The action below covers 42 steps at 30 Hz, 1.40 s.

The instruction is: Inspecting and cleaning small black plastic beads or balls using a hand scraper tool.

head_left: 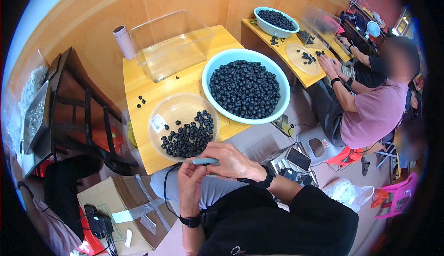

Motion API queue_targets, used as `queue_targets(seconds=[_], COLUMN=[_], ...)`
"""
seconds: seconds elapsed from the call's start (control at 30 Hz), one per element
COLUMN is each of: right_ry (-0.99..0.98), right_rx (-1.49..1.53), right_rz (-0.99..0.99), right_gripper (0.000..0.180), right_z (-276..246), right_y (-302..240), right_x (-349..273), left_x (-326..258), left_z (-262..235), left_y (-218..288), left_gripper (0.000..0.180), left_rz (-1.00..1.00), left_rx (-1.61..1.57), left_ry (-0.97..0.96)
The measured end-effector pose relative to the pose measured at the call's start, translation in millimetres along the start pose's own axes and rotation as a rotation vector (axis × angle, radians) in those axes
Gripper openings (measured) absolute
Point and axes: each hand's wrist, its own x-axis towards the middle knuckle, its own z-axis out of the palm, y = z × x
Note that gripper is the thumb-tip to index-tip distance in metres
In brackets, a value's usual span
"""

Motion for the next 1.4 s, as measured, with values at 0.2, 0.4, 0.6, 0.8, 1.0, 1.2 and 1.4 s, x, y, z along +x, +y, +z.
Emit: queue_targets(seconds=[0.2, 0.4, 0.6, 0.8, 1.0, 1.2, 1.4], right_ry=[0.032, 0.045, 0.219, 0.177, 0.173, 0.145, 0.164], right_rx=[0.064, 0.131, 0.101, 0.027, -0.062, -0.186, -0.201], right_rz=[-0.104, -0.154, -0.095, 0.056, 0.014, -0.051, -0.069], right_gripper=[0.021, 0.028, 0.019, 0.019, 0.020, 0.021, 0.022], right_z=[5.4, 7.2, -19.7, -27.1, -19.4, -14.7, -13.8], right_y=[3.1, 10.3, 6.7, 26.4, 20.6, 14.0, 14.9], right_x=[-4.6, -4.3, -5.6, -21.8, -29.0, -27.4, -27.1], left_x=[-2.2, -0.2, 11.1, 21.3, 23.2, 24.4, 22.8], left_z=[1.3, -8.5, -8.4, -3.0, -0.1, 2.5, 3.3], left_y=[3.4, -4.6, -1.5, 1.5, 0.3, -0.8, -0.3], left_gripper=[0.021, 0.024, 0.015, 0.016, 0.016, 0.017, 0.015], left_rz=[-0.043, -0.065, -0.084, -0.136, -0.154, -0.158, -0.164], left_rx=[-0.066, -0.108, -0.277, -0.384, -0.405, -0.379, -0.376], left_ry=[-0.066, -0.091, -0.132, -0.183, -0.194, -0.184, -0.202])
